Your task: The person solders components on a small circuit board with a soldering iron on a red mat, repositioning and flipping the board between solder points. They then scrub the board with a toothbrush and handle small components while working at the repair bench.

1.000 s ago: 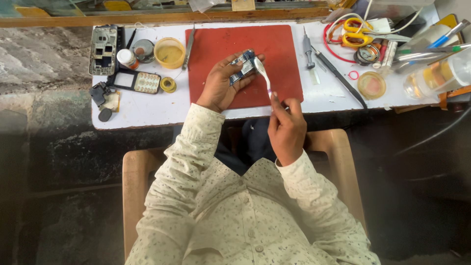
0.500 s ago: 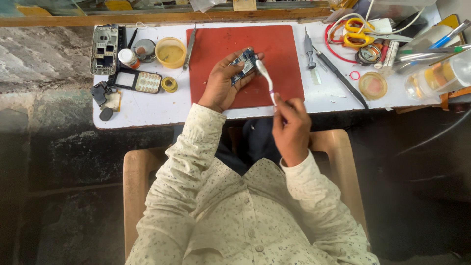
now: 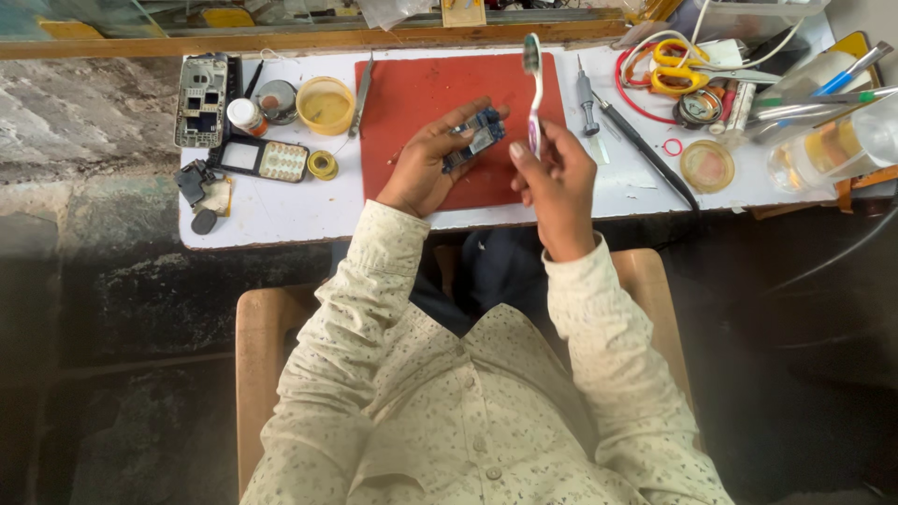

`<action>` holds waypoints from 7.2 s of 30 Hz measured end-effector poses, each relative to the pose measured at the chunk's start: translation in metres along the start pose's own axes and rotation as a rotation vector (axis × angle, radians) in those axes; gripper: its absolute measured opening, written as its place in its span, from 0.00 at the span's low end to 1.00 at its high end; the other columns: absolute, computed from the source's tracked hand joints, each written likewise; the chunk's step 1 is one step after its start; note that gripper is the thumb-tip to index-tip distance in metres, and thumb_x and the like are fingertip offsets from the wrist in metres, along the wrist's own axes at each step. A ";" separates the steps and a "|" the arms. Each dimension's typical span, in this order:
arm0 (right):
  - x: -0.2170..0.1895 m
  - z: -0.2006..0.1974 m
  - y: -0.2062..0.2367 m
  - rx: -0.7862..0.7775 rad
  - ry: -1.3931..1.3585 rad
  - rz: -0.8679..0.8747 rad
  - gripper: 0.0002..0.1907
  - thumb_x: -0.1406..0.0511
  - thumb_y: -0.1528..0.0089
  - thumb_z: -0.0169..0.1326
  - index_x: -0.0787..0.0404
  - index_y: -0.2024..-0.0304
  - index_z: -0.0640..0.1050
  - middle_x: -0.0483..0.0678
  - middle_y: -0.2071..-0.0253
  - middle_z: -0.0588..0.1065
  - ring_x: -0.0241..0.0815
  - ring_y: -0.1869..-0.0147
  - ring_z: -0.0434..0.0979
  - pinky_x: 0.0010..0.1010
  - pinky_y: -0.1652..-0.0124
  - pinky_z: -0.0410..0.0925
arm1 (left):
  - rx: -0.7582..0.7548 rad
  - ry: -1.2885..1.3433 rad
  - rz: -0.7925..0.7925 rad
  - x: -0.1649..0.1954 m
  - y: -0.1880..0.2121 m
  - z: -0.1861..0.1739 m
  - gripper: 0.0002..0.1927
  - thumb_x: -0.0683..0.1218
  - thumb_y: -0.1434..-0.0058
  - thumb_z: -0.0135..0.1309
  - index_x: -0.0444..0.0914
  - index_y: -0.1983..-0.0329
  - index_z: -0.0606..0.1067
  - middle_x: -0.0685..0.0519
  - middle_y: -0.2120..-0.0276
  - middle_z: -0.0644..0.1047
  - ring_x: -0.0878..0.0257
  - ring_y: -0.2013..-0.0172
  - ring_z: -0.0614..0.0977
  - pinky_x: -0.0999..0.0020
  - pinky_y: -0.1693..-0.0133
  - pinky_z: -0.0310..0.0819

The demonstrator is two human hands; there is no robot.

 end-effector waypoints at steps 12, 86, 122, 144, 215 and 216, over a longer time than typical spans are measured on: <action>0.044 0.012 -0.029 0.065 -0.562 0.250 0.12 0.73 0.38 0.59 0.67 0.52 0.77 0.48 0.67 0.78 0.31 0.79 0.67 0.21 0.80 0.59 | -0.219 0.112 0.196 0.018 0.011 0.015 0.39 0.54 0.30 0.47 0.33 0.20 0.55 0.42 0.24 0.62 0.51 0.26 0.66 0.56 0.26 0.57; -0.012 0.046 0.084 -0.012 0.927 -0.590 0.26 0.76 0.38 0.56 0.60 0.37 0.77 0.52 0.63 0.70 0.51 0.65 0.75 0.39 0.65 0.69 | 0.128 0.236 0.255 -0.007 -0.011 -0.032 0.27 0.63 0.26 0.37 0.34 0.53 0.68 0.42 0.63 0.78 0.40 0.50 0.82 0.51 0.46 0.81; -0.009 0.068 0.060 0.004 0.809 -0.597 0.25 0.77 0.36 0.55 0.60 0.37 0.76 0.53 0.59 0.70 0.50 0.62 0.76 0.37 0.63 0.70 | 0.028 0.198 0.242 0.001 -0.005 -0.021 0.35 0.69 0.27 0.28 0.36 0.40 0.65 0.40 0.47 0.78 0.45 0.44 0.81 0.50 0.41 0.76; -0.016 0.075 0.047 0.033 0.820 -0.663 0.24 0.77 0.35 0.53 0.61 0.36 0.75 0.52 0.59 0.70 0.48 0.60 0.76 0.35 0.62 0.70 | 0.033 0.236 0.219 0.000 -0.006 -0.017 0.26 0.65 0.25 0.31 0.41 0.47 0.67 0.43 0.50 0.78 0.49 0.50 0.82 0.51 0.47 0.79; -0.020 0.068 0.050 0.034 0.804 -0.699 0.24 0.77 0.35 0.53 0.64 0.36 0.74 0.53 0.58 0.71 0.49 0.58 0.77 0.35 0.61 0.70 | 0.045 0.078 0.250 0.004 0.000 -0.007 0.27 0.65 0.25 0.34 0.40 0.44 0.69 0.42 0.46 0.77 0.49 0.49 0.82 0.53 0.50 0.81; -0.019 0.069 0.050 0.028 0.792 -0.691 0.24 0.78 0.35 0.53 0.64 0.36 0.74 0.52 0.57 0.71 0.49 0.58 0.77 0.35 0.61 0.70 | 0.051 0.081 0.245 0.004 0.000 -0.007 0.26 0.65 0.25 0.34 0.40 0.44 0.69 0.42 0.46 0.77 0.49 0.49 0.82 0.54 0.51 0.81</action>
Point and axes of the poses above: each hand's wrist, its own y-axis away from the middle knuckle, its own z-axis out of the palm, x = y × z, the point moved 5 cm from there along -y, towards the middle knuckle
